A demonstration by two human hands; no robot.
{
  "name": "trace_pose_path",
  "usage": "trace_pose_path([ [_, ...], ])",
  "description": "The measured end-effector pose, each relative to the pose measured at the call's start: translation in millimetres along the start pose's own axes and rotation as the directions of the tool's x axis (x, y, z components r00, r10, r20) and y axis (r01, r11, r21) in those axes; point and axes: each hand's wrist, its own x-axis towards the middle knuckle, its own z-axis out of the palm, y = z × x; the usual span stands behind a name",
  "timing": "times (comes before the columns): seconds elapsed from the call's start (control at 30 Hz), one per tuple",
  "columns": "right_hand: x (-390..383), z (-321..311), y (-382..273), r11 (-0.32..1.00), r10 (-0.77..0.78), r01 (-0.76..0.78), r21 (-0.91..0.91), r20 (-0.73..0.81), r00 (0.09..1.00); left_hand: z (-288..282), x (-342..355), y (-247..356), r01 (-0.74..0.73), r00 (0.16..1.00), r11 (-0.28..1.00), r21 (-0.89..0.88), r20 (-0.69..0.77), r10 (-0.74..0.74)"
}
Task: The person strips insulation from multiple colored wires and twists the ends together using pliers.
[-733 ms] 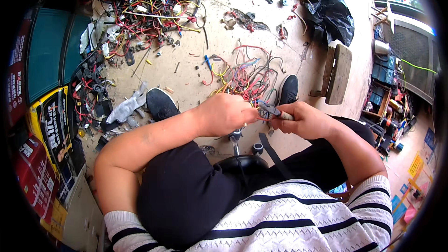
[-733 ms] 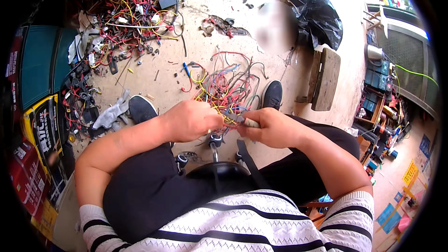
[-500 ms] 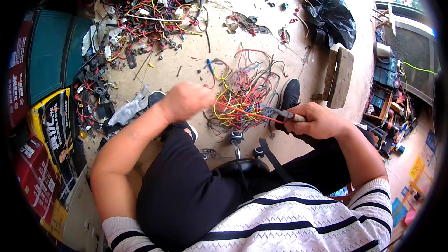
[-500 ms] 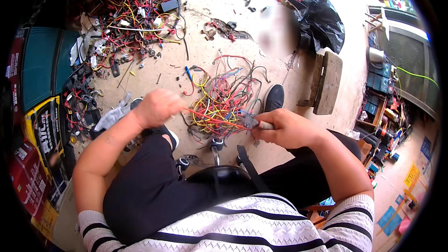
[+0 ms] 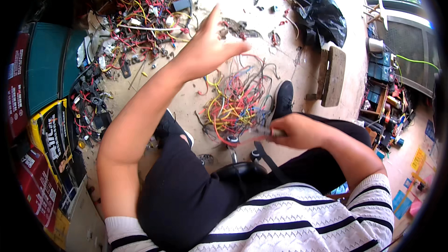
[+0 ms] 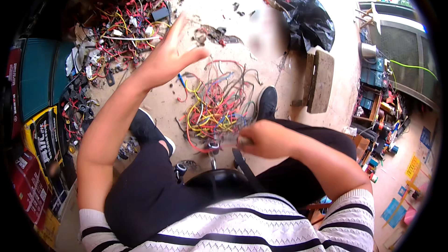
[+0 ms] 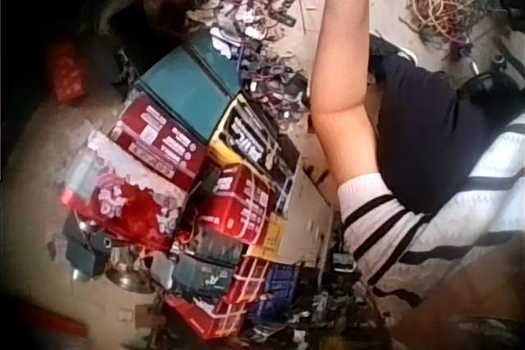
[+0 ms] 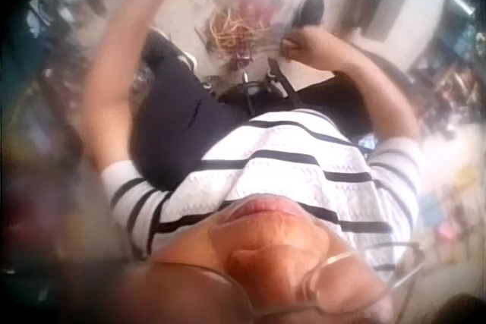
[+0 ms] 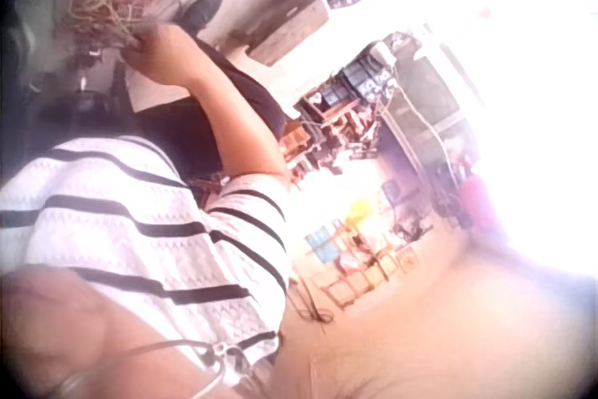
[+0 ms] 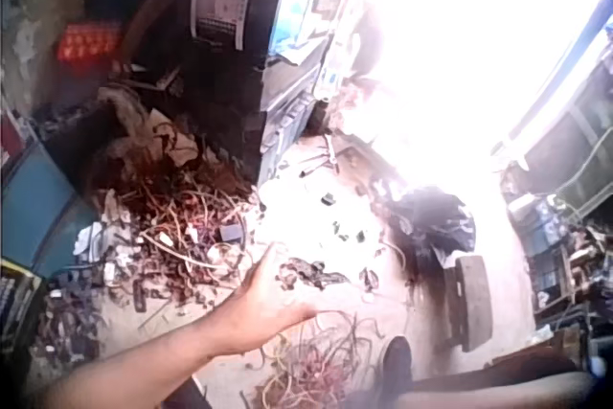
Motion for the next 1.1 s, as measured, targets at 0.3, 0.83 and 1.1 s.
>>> trace_pose_path([
  [0.3,8,-16,6,0.647,0.3,-0.187,0.739,-0.022,0.954,44,-73,37,0.2,0.857,0.967,-0.16,0.506,-0.094],
  [0.83,20,-14,3,0.44,0.341,0.003,0.898,-0.17,0.925,44,-88,27,0.4,0.897,0.864,-0.306,0.324,-0.301],
  [1.1,22,-12,-12,0.565,0.429,-0.099,0.819,-0.19,0.883,47,-86,34,0.488,0.865,0.771,-0.408,0.346,-0.364],
])
